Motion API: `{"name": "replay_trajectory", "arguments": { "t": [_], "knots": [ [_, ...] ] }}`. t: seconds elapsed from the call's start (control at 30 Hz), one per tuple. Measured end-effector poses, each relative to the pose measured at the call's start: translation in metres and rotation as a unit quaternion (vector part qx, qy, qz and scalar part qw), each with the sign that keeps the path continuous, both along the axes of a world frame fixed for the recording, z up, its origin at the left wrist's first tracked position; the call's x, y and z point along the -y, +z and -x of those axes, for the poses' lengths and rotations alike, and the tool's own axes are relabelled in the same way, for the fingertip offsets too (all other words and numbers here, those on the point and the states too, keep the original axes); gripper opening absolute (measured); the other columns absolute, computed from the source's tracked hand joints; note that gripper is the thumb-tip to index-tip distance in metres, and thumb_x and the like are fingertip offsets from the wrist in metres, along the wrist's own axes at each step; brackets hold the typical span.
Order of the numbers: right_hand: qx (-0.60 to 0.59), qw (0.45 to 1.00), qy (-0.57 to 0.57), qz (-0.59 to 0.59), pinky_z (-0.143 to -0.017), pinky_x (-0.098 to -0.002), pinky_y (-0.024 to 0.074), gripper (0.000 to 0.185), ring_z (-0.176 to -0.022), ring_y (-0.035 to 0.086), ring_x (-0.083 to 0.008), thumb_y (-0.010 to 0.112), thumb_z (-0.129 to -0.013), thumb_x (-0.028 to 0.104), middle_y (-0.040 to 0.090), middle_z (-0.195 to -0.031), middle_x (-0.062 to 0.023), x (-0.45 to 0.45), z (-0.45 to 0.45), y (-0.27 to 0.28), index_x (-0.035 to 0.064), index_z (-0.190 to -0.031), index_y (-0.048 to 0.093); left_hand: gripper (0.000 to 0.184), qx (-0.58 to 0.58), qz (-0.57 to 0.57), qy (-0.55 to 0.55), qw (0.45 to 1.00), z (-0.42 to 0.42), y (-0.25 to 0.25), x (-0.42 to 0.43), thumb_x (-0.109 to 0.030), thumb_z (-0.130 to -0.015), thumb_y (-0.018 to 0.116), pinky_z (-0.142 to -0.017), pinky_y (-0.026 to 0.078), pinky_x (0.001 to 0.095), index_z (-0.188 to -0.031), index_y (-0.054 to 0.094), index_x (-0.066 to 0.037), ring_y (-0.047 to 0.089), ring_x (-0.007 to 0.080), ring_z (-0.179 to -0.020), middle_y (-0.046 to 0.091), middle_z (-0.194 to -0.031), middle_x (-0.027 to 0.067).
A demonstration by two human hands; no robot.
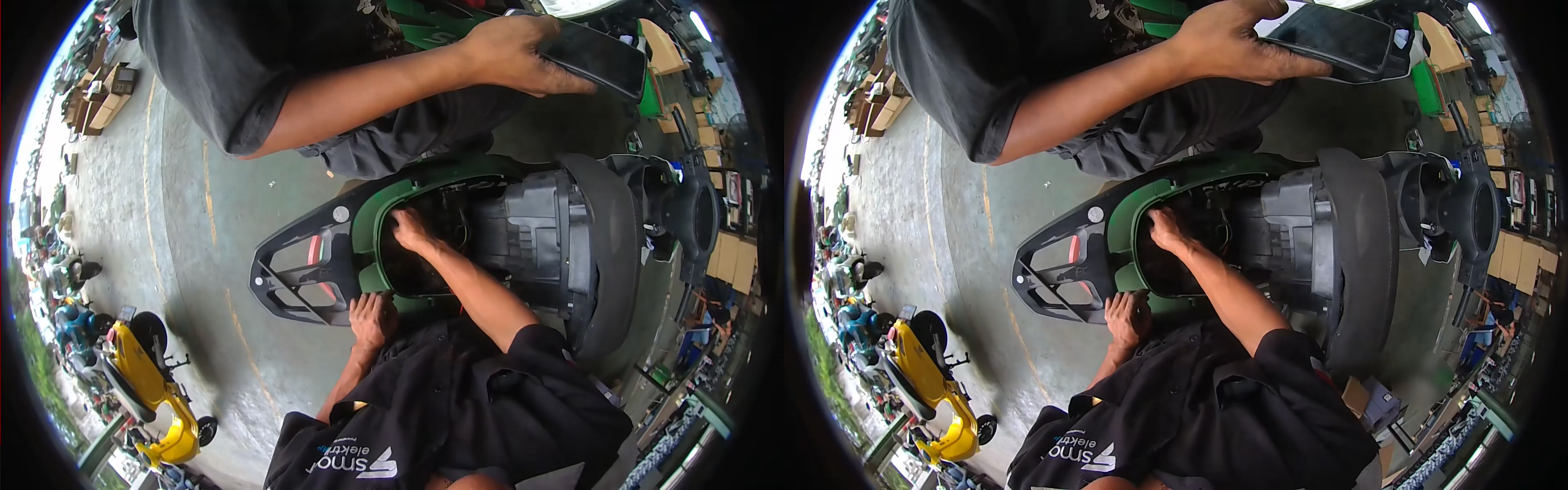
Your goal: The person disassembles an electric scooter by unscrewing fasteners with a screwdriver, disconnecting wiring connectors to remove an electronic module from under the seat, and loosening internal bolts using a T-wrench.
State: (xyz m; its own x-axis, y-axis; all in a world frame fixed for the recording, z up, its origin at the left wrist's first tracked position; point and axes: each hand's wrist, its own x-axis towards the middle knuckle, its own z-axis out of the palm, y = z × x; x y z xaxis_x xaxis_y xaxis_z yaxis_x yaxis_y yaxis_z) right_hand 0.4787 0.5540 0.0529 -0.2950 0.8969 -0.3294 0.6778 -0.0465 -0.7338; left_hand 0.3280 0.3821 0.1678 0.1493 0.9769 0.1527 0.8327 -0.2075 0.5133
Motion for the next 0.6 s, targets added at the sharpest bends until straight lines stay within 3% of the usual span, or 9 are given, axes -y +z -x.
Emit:
{"name": "replay_trajectory", "arguments": {
  "t": [0.17,0.3,0.53,0.6],
  "knots": [
    [-0.009,0.997,-0.052,-0.063,-0.102,-0.0523,0.0467,0.046,-0.115,0.056,-0.0489,0.062,-0.076,-0.001,0.062,-0.116,-0.0296,0.014,0.005,-0.007,0.0013,-0.122,0.063,0.029,-0.001,-0.005,0.007,1.000,-0.001,-0.001,0.000,-0.008,-0.074,0.068,-0.065,0.039,0.0401,-0.102,0.066,-0.011,0.060,0.0243,-0.075,0.062,-0.082,0.0047],
    [0.004,0.998,-0.015,-0.061,-0.102,-0.0521,0.0471,0.048,-0.117,0.056,-0.0486,0.061,-0.077,-0.002,0.060,-0.121,-0.0297,0.013,0.002,-0.005,0.0016,-0.125,0.061,0.027,-0.005,-0.006,0.008,1.000,-0.002,-0.003,0.000,-0.007,-0.074,0.068,-0.065,0.039,0.0400,-0.101,0.066,-0.011,0.059,0.0247,-0.074,0.062,-0.082,0.0053],
    [-0.027,0.998,0.013,0.063,-0.104,-0.0488,0.0469,0.049,-0.122,0.054,-0.0466,0.059,-0.081,0.003,0.059,-0.128,-0.0302,-0.010,-0.012,0.012,-0.0001,-0.130,0.059,0.027,0.005,-0.004,0.005,1.000,-0.002,0.000,-0.001,-0.006,-0.074,0.067,-0.065,0.039,0.0401,-0.101,0.066,-0.011,0.059,0.0247,-0.074,0.062,-0.081,0.0052],
    [-0.036,0.994,0.001,0.103,-0.107,-0.0464,0.0446,0.047,-0.126,0.054,-0.0453,0.057,-0.085,0.006,0.059,-0.131,-0.0302,-0.012,-0.016,0.028,-0.0018,-0.131,0.057,0.018,-0.002,-0.008,0.022,1.000,-0.004,0.001,-0.002,-0.003,-0.078,0.066,-0.064,0.040,0.0404,-0.093,0.066,-0.012,0.060,0.0233,-0.072,0.063,-0.078,0.0023]
  ]
}}
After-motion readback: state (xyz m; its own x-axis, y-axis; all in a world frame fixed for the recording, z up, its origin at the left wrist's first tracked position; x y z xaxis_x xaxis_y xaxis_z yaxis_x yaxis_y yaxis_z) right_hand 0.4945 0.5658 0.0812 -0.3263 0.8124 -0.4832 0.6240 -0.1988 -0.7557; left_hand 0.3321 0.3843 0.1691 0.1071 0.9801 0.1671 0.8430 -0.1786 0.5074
